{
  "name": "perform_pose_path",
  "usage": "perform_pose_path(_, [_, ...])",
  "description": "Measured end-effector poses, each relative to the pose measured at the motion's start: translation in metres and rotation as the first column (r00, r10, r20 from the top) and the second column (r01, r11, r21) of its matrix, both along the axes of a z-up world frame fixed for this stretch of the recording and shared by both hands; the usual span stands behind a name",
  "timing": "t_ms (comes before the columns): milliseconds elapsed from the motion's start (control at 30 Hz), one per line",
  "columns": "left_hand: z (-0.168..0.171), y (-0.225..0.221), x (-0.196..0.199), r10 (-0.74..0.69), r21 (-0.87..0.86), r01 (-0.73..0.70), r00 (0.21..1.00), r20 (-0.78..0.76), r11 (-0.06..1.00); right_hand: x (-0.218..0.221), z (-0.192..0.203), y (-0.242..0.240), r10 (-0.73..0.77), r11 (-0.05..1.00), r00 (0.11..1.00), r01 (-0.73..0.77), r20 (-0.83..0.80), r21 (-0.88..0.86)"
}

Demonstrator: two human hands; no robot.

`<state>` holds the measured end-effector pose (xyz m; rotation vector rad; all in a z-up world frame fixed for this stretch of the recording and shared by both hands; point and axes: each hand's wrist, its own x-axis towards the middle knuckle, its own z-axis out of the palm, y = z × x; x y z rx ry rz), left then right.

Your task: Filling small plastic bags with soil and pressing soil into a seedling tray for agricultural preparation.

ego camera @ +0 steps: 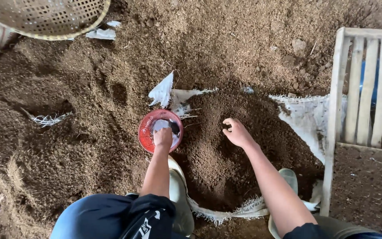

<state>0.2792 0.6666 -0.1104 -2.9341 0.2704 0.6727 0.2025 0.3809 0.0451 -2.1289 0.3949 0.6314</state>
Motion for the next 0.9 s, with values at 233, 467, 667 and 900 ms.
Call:
perform_pose_path(233, [0.014,0.015,0.002,0.118,-0.150,-0.107,0.991,0.063,0.983,0.004,0.027,0.015,0.015,1.000,1.000,-0.015,0.000,0.010])
perform_pose_path(467, [0.020,0.036,0.000,0.344,-0.286,-0.330,0.939,-0.004,0.899,-0.008,0.024,0.018,0.046,0.999,0.999,-0.046,0.024,-0.001])
perform_pose_path(667, [0.030,0.039,-0.003,0.524,-0.548,-0.523,0.834,-0.173,0.653,-0.006,0.012,0.030,0.073,0.997,0.997,-0.073,-0.001,0.019])
perform_pose_path(900, [0.080,0.018,-0.002,0.457,-0.726,-0.469,0.857,-0.237,0.503,0.005,0.041,0.100,0.002,0.964,0.999,-0.011,0.034,0.266])
